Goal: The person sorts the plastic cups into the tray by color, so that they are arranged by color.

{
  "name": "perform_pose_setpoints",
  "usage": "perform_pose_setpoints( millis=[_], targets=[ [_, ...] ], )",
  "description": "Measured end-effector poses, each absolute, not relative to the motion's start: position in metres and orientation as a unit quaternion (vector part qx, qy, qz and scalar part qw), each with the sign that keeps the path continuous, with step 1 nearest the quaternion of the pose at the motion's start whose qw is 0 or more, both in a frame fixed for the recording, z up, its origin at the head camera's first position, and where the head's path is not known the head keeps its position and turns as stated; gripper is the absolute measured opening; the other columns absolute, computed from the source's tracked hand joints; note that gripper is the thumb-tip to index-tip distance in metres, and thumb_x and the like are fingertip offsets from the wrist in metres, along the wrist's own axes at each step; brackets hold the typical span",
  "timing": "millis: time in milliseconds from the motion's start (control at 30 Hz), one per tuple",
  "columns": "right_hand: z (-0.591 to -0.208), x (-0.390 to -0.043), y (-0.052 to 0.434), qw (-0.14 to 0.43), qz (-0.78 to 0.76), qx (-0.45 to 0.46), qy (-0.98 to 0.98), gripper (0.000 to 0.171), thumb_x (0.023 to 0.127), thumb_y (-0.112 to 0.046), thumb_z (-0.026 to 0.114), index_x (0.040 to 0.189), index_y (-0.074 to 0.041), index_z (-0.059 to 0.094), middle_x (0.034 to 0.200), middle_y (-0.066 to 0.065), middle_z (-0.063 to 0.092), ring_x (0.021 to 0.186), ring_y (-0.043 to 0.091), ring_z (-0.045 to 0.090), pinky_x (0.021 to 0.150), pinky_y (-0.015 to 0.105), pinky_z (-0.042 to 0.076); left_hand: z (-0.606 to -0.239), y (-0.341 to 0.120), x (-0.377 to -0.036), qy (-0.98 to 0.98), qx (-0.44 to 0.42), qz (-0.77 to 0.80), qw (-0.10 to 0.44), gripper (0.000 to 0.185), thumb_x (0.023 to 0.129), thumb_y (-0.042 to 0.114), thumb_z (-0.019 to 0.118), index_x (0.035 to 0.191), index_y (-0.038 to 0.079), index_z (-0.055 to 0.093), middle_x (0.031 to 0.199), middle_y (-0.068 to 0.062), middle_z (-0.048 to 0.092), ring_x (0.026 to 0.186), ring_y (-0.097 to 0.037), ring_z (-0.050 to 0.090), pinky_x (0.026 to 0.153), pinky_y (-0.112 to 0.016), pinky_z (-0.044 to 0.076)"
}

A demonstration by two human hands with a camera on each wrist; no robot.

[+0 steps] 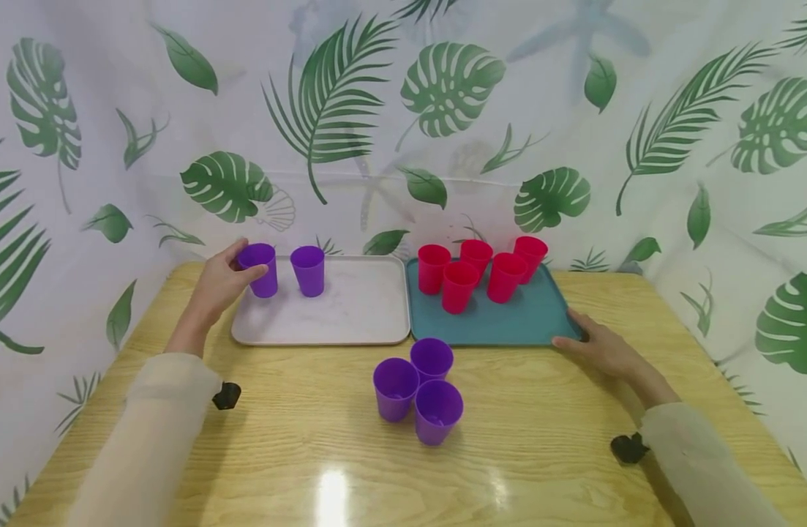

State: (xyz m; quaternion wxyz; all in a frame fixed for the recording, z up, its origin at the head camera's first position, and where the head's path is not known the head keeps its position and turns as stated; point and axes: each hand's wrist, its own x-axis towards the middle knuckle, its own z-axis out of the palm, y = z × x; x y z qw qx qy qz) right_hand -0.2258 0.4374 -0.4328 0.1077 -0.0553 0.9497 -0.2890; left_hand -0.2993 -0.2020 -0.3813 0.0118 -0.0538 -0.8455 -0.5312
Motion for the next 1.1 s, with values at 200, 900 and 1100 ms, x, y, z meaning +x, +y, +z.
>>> perform_pose_setpoints(
  millis=[200,900,1100],
  targets=[
    [-0.433,-0.227,0.436,0.107,-0.283,-0.053,0.952,0.097,0.103,-0.049,0.060,0.160,0.010,0.009,0.160,0.043,0.014,0.146,0.062,0.016,0.116,0.072,0.019,-0.390,-0.203,-0.303,-0.852,-0.030,-0.522,0.020,0.080,0.103,0.020,0.065,0.163,-0.001,0.017,0.168,-0.023,0.018,0.154,-0.040,0.022,0.125,-0.046,0.023],
    [-0.433,-0.226,0.435,0.110,-0.274,-0.045,0.954,0.097,0.103,-0.051,0.060,0.160,0.009,0.010,0.160,0.043,0.015,0.146,0.062,0.016,0.117,0.072,0.019,-0.408,-0.198,-0.301,-0.837,0.008,-0.546,0.046,0.083,0.103,0.023,0.065,0.165,0.003,0.013,0.168,-0.023,0.019,0.151,-0.044,0.028,0.124,-0.050,0.025],
    [-0.434,-0.226,0.438,0.110,-0.272,-0.044,0.955,0.097,0.103,-0.051,0.059,0.161,0.008,0.009,0.160,0.042,0.014,0.146,0.062,0.015,0.117,0.072,0.018,-0.402,-0.206,-0.298,-0.841,0.027,-0.533,0.086,0.079,0.104,0.027,0.060,0.166,0.008,0.014,0.168,-0.024,0.020,0.146,-0.049,0.035,0.119,-0.056,0.034]
  ],
)
